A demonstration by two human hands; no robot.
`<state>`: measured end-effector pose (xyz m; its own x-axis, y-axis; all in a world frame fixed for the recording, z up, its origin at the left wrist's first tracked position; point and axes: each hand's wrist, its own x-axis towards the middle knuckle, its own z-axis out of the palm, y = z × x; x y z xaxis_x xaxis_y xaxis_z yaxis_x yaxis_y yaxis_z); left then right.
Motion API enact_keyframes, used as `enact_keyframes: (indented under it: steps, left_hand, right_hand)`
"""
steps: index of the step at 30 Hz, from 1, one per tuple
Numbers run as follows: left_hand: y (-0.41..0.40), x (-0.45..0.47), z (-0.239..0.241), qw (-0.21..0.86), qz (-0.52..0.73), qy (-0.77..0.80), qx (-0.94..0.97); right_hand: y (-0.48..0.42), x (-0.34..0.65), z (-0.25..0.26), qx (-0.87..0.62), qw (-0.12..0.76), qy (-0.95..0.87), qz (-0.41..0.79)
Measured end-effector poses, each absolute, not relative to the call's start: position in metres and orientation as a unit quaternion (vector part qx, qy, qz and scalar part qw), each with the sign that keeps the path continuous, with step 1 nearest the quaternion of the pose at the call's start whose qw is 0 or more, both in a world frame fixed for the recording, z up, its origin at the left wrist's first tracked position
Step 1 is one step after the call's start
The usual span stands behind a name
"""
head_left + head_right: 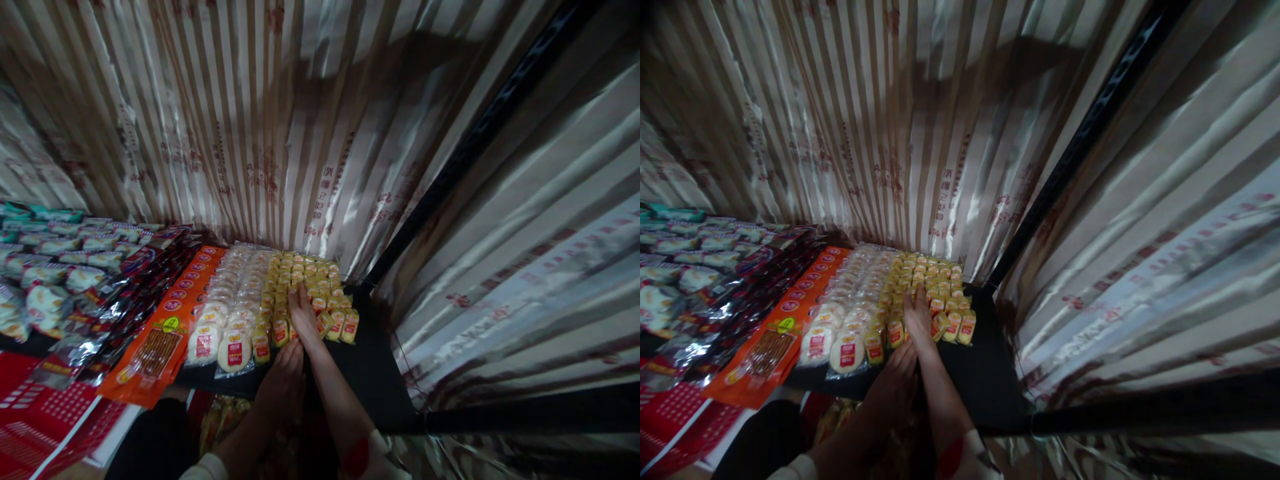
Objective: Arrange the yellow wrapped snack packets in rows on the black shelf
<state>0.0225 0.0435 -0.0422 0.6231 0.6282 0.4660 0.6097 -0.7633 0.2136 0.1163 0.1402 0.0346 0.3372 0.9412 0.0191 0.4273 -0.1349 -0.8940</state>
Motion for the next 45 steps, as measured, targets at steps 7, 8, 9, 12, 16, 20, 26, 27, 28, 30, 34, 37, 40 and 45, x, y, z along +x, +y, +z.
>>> enact_keyframes:
  steps: [7, 8, 9, 12, 16, 20, 26, 27, 28, 30, 34, 37, 40, 45]
  left_hand:
    - [0.044, 0.023, -0.044, 0.018, 0.271, 0.337, 0.901]
    - [0.044, 0.022, -0.043, 0.017, 0.265, 0.337, 0.903]
    - [0.043, 0.022, -0.041, 0.015, 0.257, 0.338, 0.905]
    - [0.043, 0.022, -0.035, 0.005, 0.236, 0.341, 0.910]
    - [0.042, 0.022, -0.030, -0.016, 0.231, 0.349, 0.908]
    - [0.042, 0.023, -0.031, -0.034, 0.237, 0.353, 0.904]
    - [0.041, 0.023, -0.031, -0.043, 0.256, 0.352, 0.899]
    - [0.041, 0.023, -0.031, -0.044, 0.255, 0.353, 0.899]
    - [0.041, 0.023, -0.031, -0.044, 0.256, 0.353, 0.899]
    - [0.041, 0.023, -0.031, -0.042, 0.261, 0.348, 0.900]
    - [0.042, 0.024, -0.033, -0.040, 0.271, 0.343, 0.898]
    - [0.042, 0.024, -0.034, -0.036, 0.276, 0.343, 0.897]
    - [0.042, 0.025, -0.036, -0.036, 0.279, 0.343, 0.896]
    - [0.042, 0.026, -0.038, -0.038, 0.279, 0.350, 0.893]
  right_hand:
    - [0.126, 0.115, 0.044, -0.676, 0.425, -0.568, 0.199]
    - [0.119, 0.117, 0.045, -0.664, 0.439, -0.583, 0.163]
    - [0.111, 0.121, 0.045, -0.652, 0.458, -0.592, 0.125]
    - [0.083, 0.138, 0.040, -0.650, 0.501, -0.570, 0.023]
    - [0.055, 0.163, 0.023, -0.740, 0.448, -0.502, -0.020]
    - [0.051, 0.173, 0.013, -0.777, 0.371, -0.508, 0.016]
    - [0.064, 0.169, 0.024, -0.772, 0.316, -0.551, 0.029]
    - [0.066, 0.168, 0.025, -0.766, 0.314, -0.560, 0.030]
    - [0.068, 0.168, 0.027, -0.760, 0.314, -0.568, 0.028]
    - [0.073, 0.169, 0.028, -0.747, 0.323, -0.581, 0.025]
    - [0.079, 0.169, 0.027, -0.724, 0.335, -0.602, 0.033]
    - [0.083, 0.167, 0.026, -0.720, 0.332, -0.607, 0.047]
    - [0.086, 0.165, 0.022, -0.728, 0.342, -0.592, 0.046]
    - [0.092, 0.164, 0.010, -0.710, 0.407, -0.569, 0.076]
